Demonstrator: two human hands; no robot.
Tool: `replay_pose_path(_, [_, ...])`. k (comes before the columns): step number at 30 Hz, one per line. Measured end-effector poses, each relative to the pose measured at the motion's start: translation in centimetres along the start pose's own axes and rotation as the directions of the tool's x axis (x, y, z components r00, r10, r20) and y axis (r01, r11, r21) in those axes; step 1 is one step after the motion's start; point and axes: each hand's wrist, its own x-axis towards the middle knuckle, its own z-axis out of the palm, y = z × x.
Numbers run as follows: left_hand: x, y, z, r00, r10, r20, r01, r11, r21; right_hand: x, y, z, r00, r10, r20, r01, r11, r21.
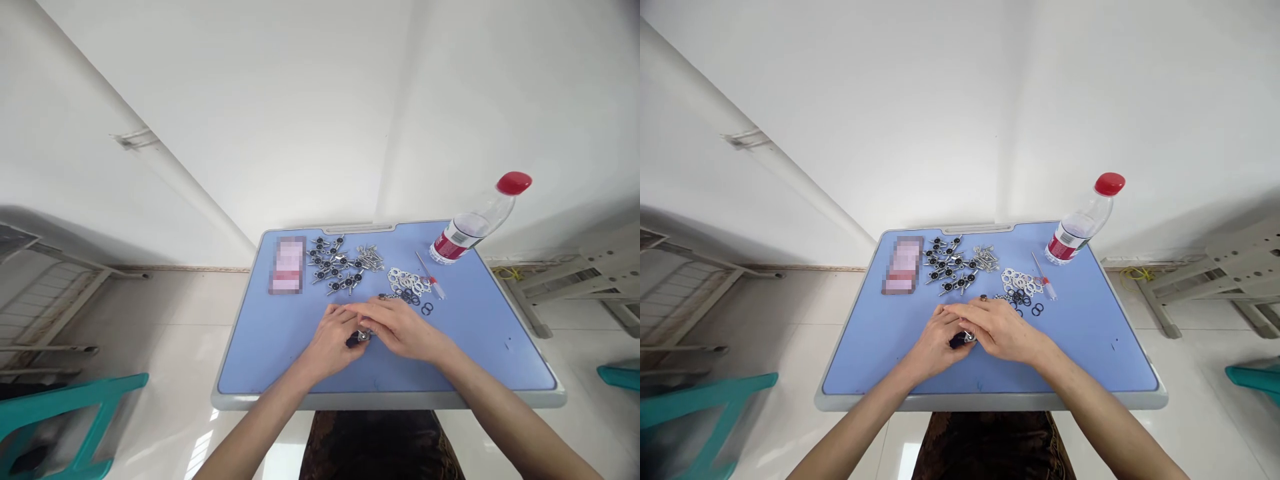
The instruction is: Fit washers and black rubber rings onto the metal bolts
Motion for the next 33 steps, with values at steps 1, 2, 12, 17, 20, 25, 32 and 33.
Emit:
replay_pose_path(1, [0.0, 0.0, 0.0, 1.0, 0.0, 0.005, 0.0, 1.0, 0.004, -0.1, 0.3, 0.4, 0.999, 0.005, -0.046, -0.005, 1.0, -0.003])
replay_pose_path(2, [0.1, 0.0, 0.0, 1.0, 0.002, 0.01, -0.002, 1.0, 0.008, -0.2, 0.5, 0.7, 0.997, 0.014, -0.079, -0.014, 1.0, -0.003])
replay_pose_path(12, [0.0, 0.1, 0.0, 0.999, 0.027, 0.023, -0.028, 0.999, 0.038, -1.1, 0.9, -0.1, 0.996, 0.024, -0.086, -0.01, 0.989, 0.151])
replay_pose_path(17, [-0.2, 0.0, 0.1, 1.0, 0.014, 0.016, -0.015, 0.998, 0.062, -1.7, 1.6, 0.5, 0.985, 0.029, -0.171, -0.009, 0.994, 0.113])
replay_pose_path(20, [-0.2, -0.1, 0.2, 1.0, 0.016, 0.008, -0.016, 0.998, 0.068, -1.8, 1.9, 0.8, 0.986, 0.0, -0.169, 0.007, 0.999, 0.041])
replay_pose_path(25, [-0.3, -0.2, 0.4, 1.0, 0.028, 0.009, -0.028, 0.997, 0.077, -1.8, 1.4, 0.5, 0.992, -0.018, -0.129, 0.033, 0.993, 0.113])
replay_pose_path(32, [-0.4, -0.2, 0.3, 1.0, 0.031, -0.001, -0.031, 0.996, 0.089, -1.8, 1.6, 0.8, 0.979, 0.025, -0.203, -0.008, 0.997, 0.081])
replay_pose_path(33, [-0.4, -0.2, 0.3, 1.0, 0.031, -0.001, -0.031, 0.996, 0.085, -1.8, 1.6, 0.8, 0.981, 0.031, -0.193, -0.015, 0.997, 0.081])
